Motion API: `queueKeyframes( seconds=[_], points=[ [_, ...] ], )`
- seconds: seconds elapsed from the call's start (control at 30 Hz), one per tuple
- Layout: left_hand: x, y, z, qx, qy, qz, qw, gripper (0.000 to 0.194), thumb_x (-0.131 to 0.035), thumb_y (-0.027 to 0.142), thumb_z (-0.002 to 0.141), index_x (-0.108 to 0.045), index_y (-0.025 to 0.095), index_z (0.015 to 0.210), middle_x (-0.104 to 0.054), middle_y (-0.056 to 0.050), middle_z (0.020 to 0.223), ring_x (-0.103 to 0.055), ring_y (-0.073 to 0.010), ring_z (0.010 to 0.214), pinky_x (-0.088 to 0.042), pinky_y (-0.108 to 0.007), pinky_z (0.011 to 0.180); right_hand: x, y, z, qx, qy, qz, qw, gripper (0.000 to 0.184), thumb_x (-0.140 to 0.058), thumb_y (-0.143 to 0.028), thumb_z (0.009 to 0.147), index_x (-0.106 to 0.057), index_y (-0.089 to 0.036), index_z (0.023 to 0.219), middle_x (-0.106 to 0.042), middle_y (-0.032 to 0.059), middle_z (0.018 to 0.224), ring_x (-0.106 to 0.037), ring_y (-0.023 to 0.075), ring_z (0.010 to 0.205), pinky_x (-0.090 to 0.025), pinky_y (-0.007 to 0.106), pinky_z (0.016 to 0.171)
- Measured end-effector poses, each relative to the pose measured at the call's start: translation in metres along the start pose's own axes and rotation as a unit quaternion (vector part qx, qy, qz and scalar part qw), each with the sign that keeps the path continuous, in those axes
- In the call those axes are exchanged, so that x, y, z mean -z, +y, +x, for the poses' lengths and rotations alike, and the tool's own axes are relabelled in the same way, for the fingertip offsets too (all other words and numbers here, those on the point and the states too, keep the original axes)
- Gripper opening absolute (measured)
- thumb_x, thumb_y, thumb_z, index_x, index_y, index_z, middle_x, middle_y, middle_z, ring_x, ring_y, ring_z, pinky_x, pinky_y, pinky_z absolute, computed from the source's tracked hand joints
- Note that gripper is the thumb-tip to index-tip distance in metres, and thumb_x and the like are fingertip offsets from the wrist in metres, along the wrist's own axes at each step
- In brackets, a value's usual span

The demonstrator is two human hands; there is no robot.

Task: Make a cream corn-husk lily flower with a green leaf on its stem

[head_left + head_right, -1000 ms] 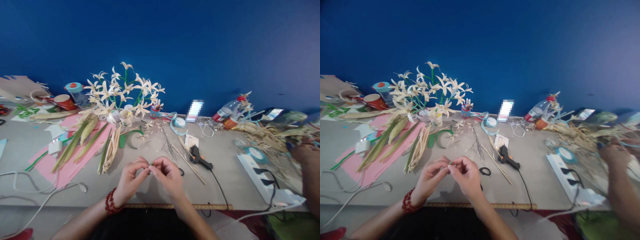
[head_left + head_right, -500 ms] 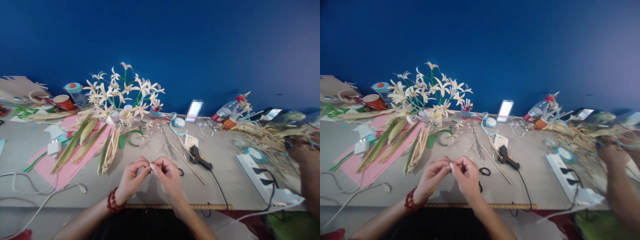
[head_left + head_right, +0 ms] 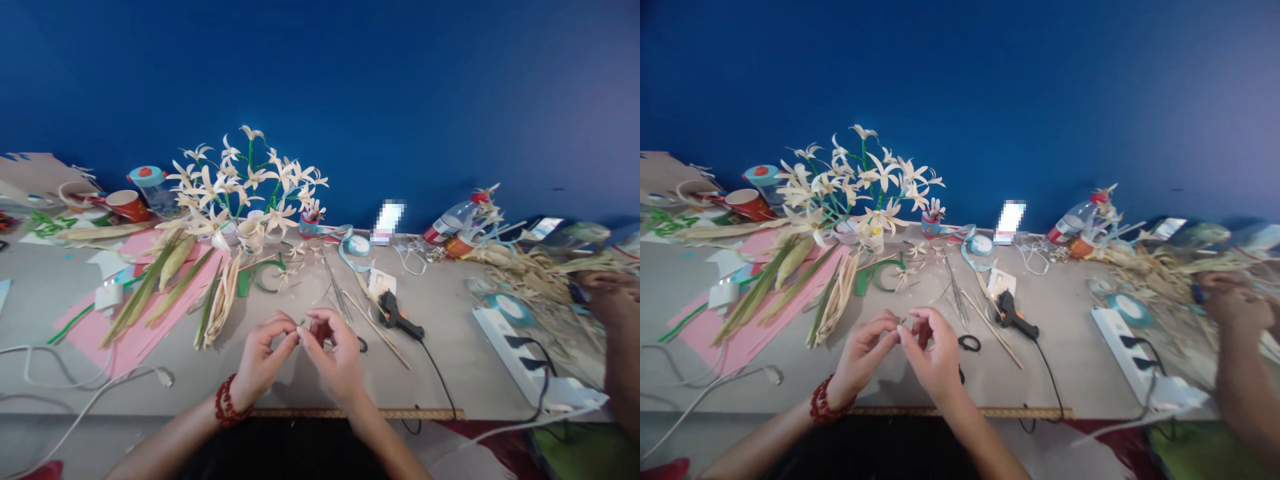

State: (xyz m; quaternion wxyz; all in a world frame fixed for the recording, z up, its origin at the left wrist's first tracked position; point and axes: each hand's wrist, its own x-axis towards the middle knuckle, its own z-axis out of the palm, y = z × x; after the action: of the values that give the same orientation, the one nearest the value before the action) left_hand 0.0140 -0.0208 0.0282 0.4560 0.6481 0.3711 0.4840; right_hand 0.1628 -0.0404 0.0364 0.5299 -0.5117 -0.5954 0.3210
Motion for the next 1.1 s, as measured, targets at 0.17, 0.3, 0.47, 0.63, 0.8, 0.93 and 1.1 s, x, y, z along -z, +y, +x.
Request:
queueKeyframes(
  seconds=[0.17,0.3,0.47,0.63,0.8,0.93,1.1],
  points=[
    [0.0001,0.0035,-0.0004,0.008,-0.008,-0.008,1.000,0.019,-0.057,0.022,0.093,-0.066,0.014,0.077,-0.063,-0.006,0.074,-0.059,-0.0183,0.075,-0.045,-0.030,0.073,0.0000,-0.0009,0.0008,0.150,0.032,-0.066,0.986,0.021,-0.062,-0.009,0.086,-0.065,-0.022,0.102,-0.068,0.0036,0.089,-0.062,0.0154,0.074,-0.054,0.029,0.069],
    [-0.0015,0.0042,-0.0015,0.014,-0.006,-0.013,1.000,0.019,-0.058,0.022,0.092,-0.067,0.014,0.077,-0.064,-0.006,0.075,-0.060,-0.0192,0.077,-0.046,-0.031,0.075,-0.0007,0.0024,0.0011,0.201,0.043,-0.099,0.973,0.024,-0.063,-0.005,0.084,-0.065,-0.022,0.101,-0.071,0.0056,0.088,-0.066,0.0181,0.076,-0.056,0.032,0.069],
    [-0.0038,0.0057,-0.0022,0.013,0.001,-0.020,1.000,0.018,-0.057,0.020,0.092,-0.066,0.015,0.077,-0.066,-0.006,0.079,-0.061,-0.0198,0.080,-0.047,-0.031,0.077,0.0005,0.0051,0.0022,0.241,0.041,-0.156,0.957,0.025,-0.063,-0.004,0.083,-0.066,-0.021,0.102,-0.073,0.0077,0.090,-0.068,0.0196,0.080,-0.058,0.033,0.070],
    [-0.0048,0.0063,-0.0029,0.014,-0.004,-0.033,0.999,0.019,-0.056,0.021,0.092,-0.065,0.015,0.076,-0.064,-0.006,0.078,-0.060,-0.0197,0.079,-0.046,-0.031,0.076,0.0015,0.0043,0.0031,0.277,0.044,-0.181,0.943,0.029,-0.063,-0.003,0.084,-0.066,-0.020,0.107,-0.074,0.0089,0.093,-0.070,0.0200,0.084,-0.059,0.034,0.075],
    [-0.0040,0.0073,-0.0027,0.015,-0.008,-0.038,0.999,0.019,-0.057,0.022,0.093,-0.066,0.015,0.077,-0.064,-0.006,0.079,-0.060,-0.0198,0.081,-0.046,-0.031,0.077,0.0014,0.0050,0.0002,0.236,0.054,-0.115,0.963,0.030,-0.063,-0.005,0.084,-0.065,-0.021,0.109,-0.073,0.0069,0.092,-0.069,0.0177,0.079,-0.059,0.030,0.071],
    [-0.0027,0.0083,-0.0022,0.020,-0.012,-0.050,0.998,0.020,-0.058,0.024,0.092,-0.066,0.016,0.076,-0.062,-0.005,0.076,-0.058,-0.0189,0.079,-0.045,-0.030,0.075,0.0038,0.0072,-0.0015,0.167,0.041,-0.049,0.984,0.034,-0.063,-0.009,0.085,-0.062,-0.022,0.117,-0.070,0.0056,0.093,-0.065,0.0148,0.068,-0.059,0.028,0.064],
    [-0.0029,0.0062,-0.0039,0.051,-0.028,-0.077,0.995,0.020,-0.058,0.026,0.093,-0.067,0.016,0.077,-0.061,-0.004,0.076,-0.057,-0.0178,0.078,-0.045,-0.029,0.075,0.0042,0.0074,-0.0022,0.257,0.033,-0.114,0.959,0.038,-0.062,-0.005,0.084,-0.065,-0.023,0.118,-0.073,0.0078,0.096,-0.069,0.0212,0.088,-0.058,0.035,0.076]
  ],
)
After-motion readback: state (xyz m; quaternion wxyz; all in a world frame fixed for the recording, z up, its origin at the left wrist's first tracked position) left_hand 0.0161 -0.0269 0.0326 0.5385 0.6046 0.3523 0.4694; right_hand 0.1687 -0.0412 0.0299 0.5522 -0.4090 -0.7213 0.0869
